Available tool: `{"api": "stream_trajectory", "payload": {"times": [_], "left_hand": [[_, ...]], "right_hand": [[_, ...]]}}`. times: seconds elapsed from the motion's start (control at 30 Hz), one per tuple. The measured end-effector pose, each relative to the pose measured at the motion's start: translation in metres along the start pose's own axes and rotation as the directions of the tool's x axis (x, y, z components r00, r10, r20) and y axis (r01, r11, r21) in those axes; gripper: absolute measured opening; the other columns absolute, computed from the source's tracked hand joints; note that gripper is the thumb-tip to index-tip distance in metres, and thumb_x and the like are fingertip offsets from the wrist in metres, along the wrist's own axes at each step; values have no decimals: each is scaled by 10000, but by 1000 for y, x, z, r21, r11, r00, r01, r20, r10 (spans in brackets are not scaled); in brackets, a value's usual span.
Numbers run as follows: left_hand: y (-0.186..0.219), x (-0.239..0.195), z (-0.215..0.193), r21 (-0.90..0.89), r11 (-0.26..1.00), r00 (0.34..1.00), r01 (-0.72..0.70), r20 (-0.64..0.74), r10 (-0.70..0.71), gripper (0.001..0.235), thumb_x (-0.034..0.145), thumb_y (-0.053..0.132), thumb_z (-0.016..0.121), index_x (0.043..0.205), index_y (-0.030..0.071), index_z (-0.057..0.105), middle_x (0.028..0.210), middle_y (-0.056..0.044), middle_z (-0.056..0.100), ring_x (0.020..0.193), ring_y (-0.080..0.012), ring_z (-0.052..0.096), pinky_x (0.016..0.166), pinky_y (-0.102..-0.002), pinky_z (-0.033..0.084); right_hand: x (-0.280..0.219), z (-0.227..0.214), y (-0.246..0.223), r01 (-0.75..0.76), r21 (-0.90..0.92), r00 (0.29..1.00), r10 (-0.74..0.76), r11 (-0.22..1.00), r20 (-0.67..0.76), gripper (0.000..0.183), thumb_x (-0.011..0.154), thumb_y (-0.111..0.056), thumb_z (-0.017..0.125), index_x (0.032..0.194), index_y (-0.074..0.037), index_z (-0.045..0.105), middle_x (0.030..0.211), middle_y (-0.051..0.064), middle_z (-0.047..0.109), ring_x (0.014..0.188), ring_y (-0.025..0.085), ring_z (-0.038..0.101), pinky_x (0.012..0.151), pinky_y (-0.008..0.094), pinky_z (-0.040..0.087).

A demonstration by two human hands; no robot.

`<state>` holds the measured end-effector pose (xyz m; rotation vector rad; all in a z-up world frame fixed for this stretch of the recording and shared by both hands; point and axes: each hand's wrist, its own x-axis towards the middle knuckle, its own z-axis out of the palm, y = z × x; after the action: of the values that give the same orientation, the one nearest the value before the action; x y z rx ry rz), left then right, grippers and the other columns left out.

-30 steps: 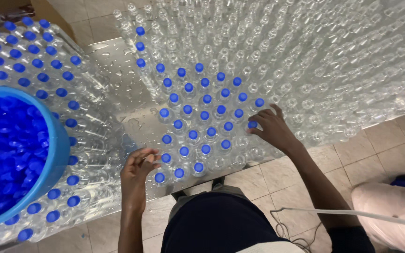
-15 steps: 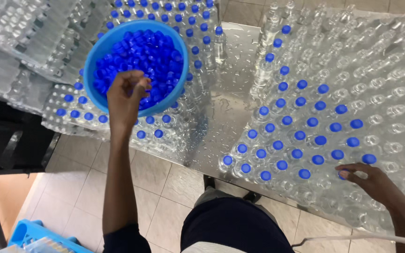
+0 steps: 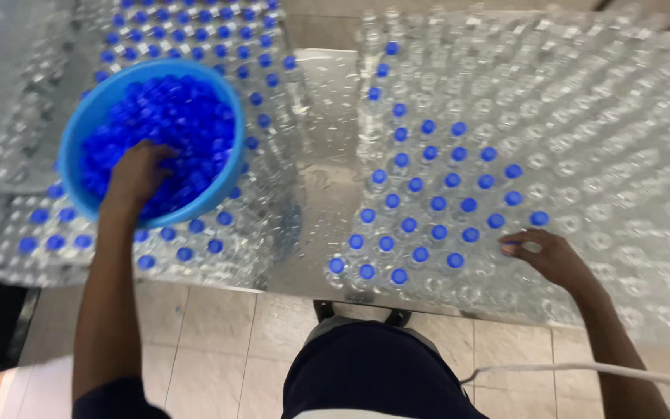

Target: The person takes blue bottle caps from a blue basin and screws them onto clear plastic bottles arranged on a metal table. The person repeatedly picks up caps and secures them onto the bottle openings.

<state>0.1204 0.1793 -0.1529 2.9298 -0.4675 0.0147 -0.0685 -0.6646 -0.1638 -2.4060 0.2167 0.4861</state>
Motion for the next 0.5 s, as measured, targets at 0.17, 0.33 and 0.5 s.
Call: {"api": "stream_trajectory", "payload": {"times": [0.17,0.33,0.5], "left_hand": [[60,-19,-36,63,996,966,62,-255,-44,421,1059,237,854,1421,23,851,1273,-281,807,1171,-467,718,988,-535,527],[172,-36,-43,-179,984,844,-16,-529,-83,293,1271,-145,765,1545,-244,795,1369,-373,757,1169,-491,711,910,-516,570],[394,-33,8,-912,384,973,145,60,-225,182,1132,189,663,1233,113,795,1051,-153,794,916,-292,764,841,-450,593]], "right_hand": [[-50,18,1,285,-412,817,-444,866,-368,361,1015,-417,731,1315,-226,796,1253,4,791,1270,254,695,1133,487,403],[-97,27,-64,409,-226,676,-460,884,-575,320,1044,-172,766,1335,-40,741,1267,160,734,1208,314,689,996,426,593],[-111,73,-115,500,-125,641,-463,857,-612,410,988,-229,810,1376,-112,748,1307,132,715,1192,300,711,1015,426,606]]}}
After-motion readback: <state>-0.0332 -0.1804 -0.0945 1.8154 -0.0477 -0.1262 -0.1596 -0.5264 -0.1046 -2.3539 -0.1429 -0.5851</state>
